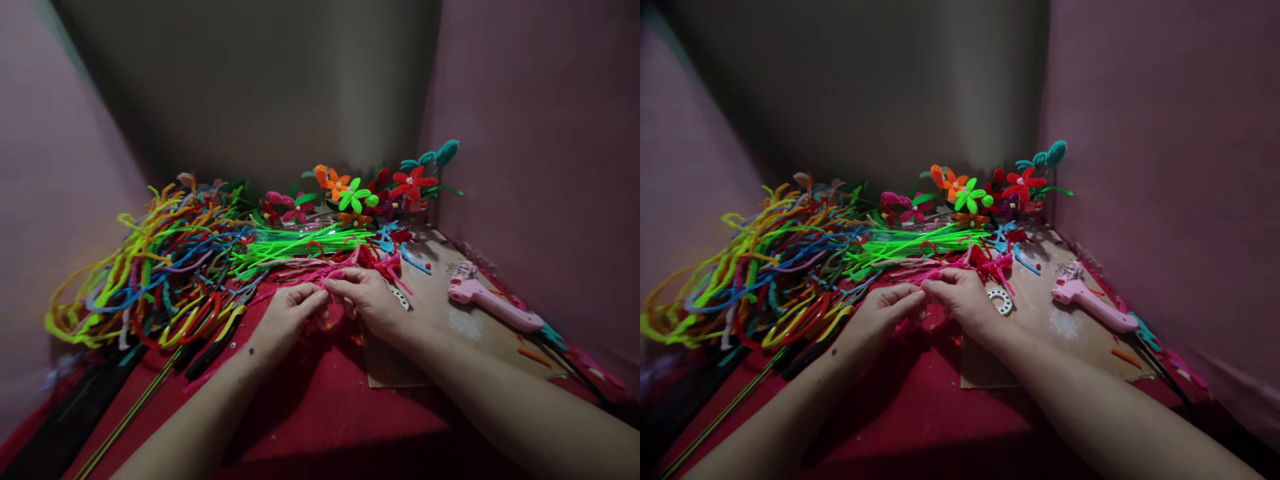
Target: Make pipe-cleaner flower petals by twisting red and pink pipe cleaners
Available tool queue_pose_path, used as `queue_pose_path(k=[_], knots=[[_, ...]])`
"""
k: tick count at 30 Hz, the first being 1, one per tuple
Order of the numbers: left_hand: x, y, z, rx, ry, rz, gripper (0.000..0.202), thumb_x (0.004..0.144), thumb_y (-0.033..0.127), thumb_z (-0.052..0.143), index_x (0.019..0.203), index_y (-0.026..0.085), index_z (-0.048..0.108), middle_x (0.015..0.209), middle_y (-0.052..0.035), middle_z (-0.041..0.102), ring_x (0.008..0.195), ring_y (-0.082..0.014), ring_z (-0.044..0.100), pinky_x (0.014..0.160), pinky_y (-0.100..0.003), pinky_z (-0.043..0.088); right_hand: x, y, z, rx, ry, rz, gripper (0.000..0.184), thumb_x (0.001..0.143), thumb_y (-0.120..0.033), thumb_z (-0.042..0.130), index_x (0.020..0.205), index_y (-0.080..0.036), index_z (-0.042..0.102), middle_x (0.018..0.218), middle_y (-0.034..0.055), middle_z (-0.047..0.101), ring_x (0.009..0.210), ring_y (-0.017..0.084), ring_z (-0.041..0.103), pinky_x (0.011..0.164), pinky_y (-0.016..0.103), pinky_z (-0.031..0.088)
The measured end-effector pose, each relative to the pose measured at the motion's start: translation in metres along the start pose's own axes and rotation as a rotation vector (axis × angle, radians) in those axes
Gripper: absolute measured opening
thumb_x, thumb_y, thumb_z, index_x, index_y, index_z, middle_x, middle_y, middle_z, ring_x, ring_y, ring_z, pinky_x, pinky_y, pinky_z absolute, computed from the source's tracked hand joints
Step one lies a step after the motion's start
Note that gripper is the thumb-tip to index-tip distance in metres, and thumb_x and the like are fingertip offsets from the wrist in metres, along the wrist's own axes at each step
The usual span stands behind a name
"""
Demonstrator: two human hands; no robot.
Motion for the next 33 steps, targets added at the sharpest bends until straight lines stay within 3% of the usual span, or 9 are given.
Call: queue_pose_path(k=[7,11,17,22,27,33], knots=[[-0.004,0.0,0.007,0.016,0.073,-0.066,0.022,0.074,0.028,0.052,0.058,0.013,0.058,0.045,0.0021,0.051,0.039,-0.0073,0.039,0.041,-0.02,0.028,-0.002,0.004,0.001,-0.164,0.065,-0.11,0.019,0.073,-0.029,0.061,0.064,-0.013,0.065,0.057,-0.0015,0.055,0.054,0.008,0.044,0.052,0.021,0.035],[-0.003,0.0,0.009,-0.009,0.073,-0.066,0.024,0.075,0.031,0.052,0.058,0.014,0.056,0.045,0.0023,0.051,0.039,-0.0071,0.04,0.041,-0.02,0.028,-0.003,0.003,0.0,-0.211,0.097,-0.136,0.021,0.074,-0.03,0.06,0.062,-0.014,0.063,0.057,-0.0011,0.054,0.056,0.008,0.044,0.054,0.022,0.036],[-0.003,-0.005,0.005,-0.068,0.066,-0.006,0.032,0.079,0.04,0.05,0.06,0.014,0.054,0.05,0.0018,0.052,0.041,-0.0066,0.042,0.041,-0.019,0.03,-0.002,-0.001,0.003,-0.147,0.015,-0.029,0.024,0.073,-0.037,0.058,0.066,-0.013,0.059,0.052,-0.0037,0.047,0.045,0.006,0.036,0.043,0.022,0.025],[-0.004,-0.003,0.007,-0.083,0.025,-0.08,0.024,0.076,0.037,0.054,0.066,0.015,0.055,0.051,0.0021,0.055,0.039,-0.0065,0.044,0.039,-0.018,0.032,-0.001,0.003,0.0,-0.097,0.075,-0.049,0.025,0.074,-0.038,0.06,0.067,-0.013,0.058,0.05,-0.005,0.045,0.044,0.006,0.034,0.042,0.021,0.024],[-0.002,-0.003,0.006,-0.086,0.026,-0.087,0.025,0.075,0.037,0.054,0.065,0.014,0.055,0.048,0.0032,0.052,0.037,-0.0053,0.042,0.037,-0.017,0.031,0.0,0.01,0.002,-0.014,-0.03,-0.001,0.027,0.073,-0.037,0.062,0.062,-0.014,0.053,0.046,-0.0052,0.045,0.04,0.006,0.037,0.041,0.021,0.027],[-0.004,-0.003,0.007,-0.119,-0.001,-0.132,0.024,0.075,0.038,0.056,0.07,0.014,0.053,0.053,0.0008,0.058,0.04,-0.0068,0.048,0.037,-0.016,0.033,0.003,0.014,-0.001,0.119,0.033,0.027,0.027,0.069,-0.032,0.065,0.056,-0.015,0.05,0.045,-0.0051,0.046,0.037,0.005,0.037,0.038,0.021,0.028]])
Point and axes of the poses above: each hand's wrist, its own x-axis towards the middle knuckle, its own z-axis out of the palm, y = z × x, the point moved 1 cm from there along x, towards the middle knuckle
